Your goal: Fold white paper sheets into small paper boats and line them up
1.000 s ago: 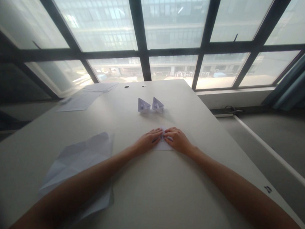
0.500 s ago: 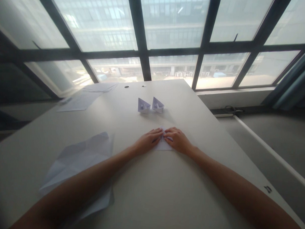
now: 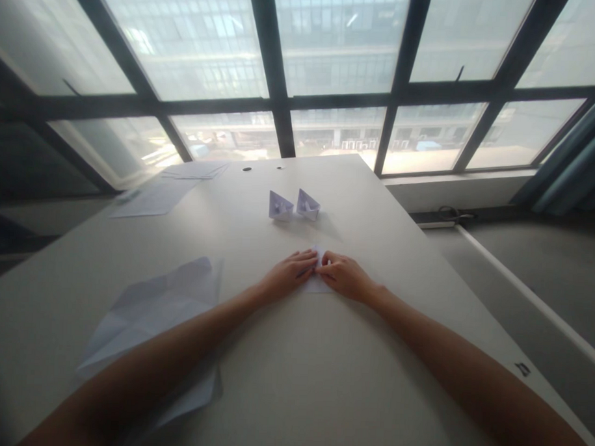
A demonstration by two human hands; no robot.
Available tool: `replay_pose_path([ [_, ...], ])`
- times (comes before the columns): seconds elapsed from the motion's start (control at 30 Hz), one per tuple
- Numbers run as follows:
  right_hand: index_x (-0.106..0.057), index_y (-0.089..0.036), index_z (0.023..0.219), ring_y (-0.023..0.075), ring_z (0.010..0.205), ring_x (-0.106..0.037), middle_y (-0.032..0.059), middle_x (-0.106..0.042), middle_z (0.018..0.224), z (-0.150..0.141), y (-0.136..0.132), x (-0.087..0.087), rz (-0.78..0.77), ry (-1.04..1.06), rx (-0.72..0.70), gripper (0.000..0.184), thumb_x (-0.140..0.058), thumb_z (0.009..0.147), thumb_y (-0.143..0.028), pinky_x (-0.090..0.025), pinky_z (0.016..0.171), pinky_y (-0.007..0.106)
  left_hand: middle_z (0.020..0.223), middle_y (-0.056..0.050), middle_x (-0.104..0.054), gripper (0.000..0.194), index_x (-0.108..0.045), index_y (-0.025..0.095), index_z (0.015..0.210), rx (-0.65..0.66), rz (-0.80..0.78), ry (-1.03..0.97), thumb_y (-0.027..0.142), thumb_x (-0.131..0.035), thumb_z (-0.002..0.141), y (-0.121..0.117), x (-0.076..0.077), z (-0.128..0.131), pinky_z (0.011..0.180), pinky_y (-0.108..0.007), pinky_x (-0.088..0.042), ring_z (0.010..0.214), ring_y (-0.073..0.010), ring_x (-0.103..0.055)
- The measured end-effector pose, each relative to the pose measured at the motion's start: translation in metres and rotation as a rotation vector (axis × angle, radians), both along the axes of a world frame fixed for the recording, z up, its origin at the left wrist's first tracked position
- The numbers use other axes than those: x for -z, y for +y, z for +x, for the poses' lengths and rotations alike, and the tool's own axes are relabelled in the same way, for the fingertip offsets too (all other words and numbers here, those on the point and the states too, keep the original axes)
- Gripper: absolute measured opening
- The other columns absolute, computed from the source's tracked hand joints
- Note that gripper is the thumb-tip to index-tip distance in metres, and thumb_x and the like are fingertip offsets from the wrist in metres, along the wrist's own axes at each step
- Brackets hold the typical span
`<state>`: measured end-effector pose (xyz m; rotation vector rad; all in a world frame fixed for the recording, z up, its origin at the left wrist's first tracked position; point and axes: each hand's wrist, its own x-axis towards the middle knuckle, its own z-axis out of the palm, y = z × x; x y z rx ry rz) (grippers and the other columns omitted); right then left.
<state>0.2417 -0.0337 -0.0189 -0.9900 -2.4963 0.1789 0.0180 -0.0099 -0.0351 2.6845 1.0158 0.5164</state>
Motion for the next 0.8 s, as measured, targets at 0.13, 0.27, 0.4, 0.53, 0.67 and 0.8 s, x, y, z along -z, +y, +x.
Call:
replay_pose_path([
  [0.13, -0.076, -0.026, 0.101, 0.0154, 0.082, -0.062, 0.0043, -0.064, 0.1, 0.0, 0.0, 0.001, -0.019, 0.007, 0.013, 0.022, -0.058, 0.093, -0.018, -0.044, 0.079, 0.026, 0.147, -0.003, -0.052, 0.035, -0.058, 0.028, 0.132, 0.001, 0.007, -0.001, 0.03, -0.043, 0.101, 0.0, 0.0, 0.0, 0.12, -0.04, -0.029, 0.142, -0.0182, -0.041],
  [0.27, -0.076, -0.026, 0.1, 0.0154, 0.082, -0.062, 0.0044, -0.065, 0.1, 0.0, 0.001, 0.001, -0.03, 0.023, 0.018, 0.021, -0.058, 0.093, -0.019, -0.045, 0.079, 0.026, 0.147, -0.004, -0.053, 0.035, -0.058, 0.027, 0.133, -0.004, 0.014, 0.006, 0.03, -0.042, 0.102, -0.001, -0.002, 0.0, 0.12, -0.039, -0.029, 0.142, -0.0183, -0.041],
  [0.4, -0.077, -0.026, 0.101, 0.0155, 0.082, -0.062, 0.0044, -0.065, 0.1, 0.0, 0.001, 0.001, -0.041, 0.042, 0.016, 0.023, -0.058, 0.091, -0.017, -0.046, 0.079, 0.026, 0.152, -0.006, -0.047, 0.04, -0.052, 0.025, 0.14, -0.013, 0.007, 0.051, 0.032, -0.036, 0.104, -0.005, -0.003, 0.001, 0.121, -0.04, -0.026, 0.145, -0.0185, -0.036],
  [0.53, -0.077, -0.027, 0.103, 0.016, 0.084, -0.063, 0.0046, -0.065, 0.101, 0.0, 0.001, 0.002, -0.048, 0.051, 0.012, 0.024, -0.058, 0.091, -0.017, -0.046, 0.081, 0.027, 0.159, -0.008, -0.034, 0.048, -0.038, 0.022, 0.151, -0.042, -0.007, 0.138, 0.038, -0.027, 0.106, -0.009, -0.006, 0.001, 0.122, -0.046, -0.019, 0.15, -0.0206, -0.024],
  [0.67, -0.076, -0.028, 0.105, 0.0159, 0.084, -0.063, 0.0046, -0.065, 0.101, 0.0, 0.002, 0.003, -0.048, 0.051, 0.012, 0.026, -0.057, 0.092, -0.018, -0.047, 0.081, 0.027, 0.162, -0.01, -0.027, 0.053, -0.03, 0.019, 0.154, -0.052, -0.013, 0.2, 0.039, -0.022, 0.106, -0.01, -0.007, 0.001, 0.122, -0.049, -0.017, 0.151, -0.0221, -0.019],
  [0.8, -0.076, -0.028, 0.107, 0.0156, 0.083, -0.062, 0.0046, -0.065, 0.1, 0.0, 0.002, 0.003, -0.055, 0.049, 0.018, 0.026, -0.057, 0.091, -0.018, -0.047, 0.08, 0.027, 0.162, -0.011, -0.025, 0.055, -0.028, 0.017, 0.155, -0.045, -0.005, 0.213, 0.041, -0.021, 0.106, -0.009, -0.006, 0.001, 0.122, -0.047, -0.015, 0.152, -0.022, -0.016],
])
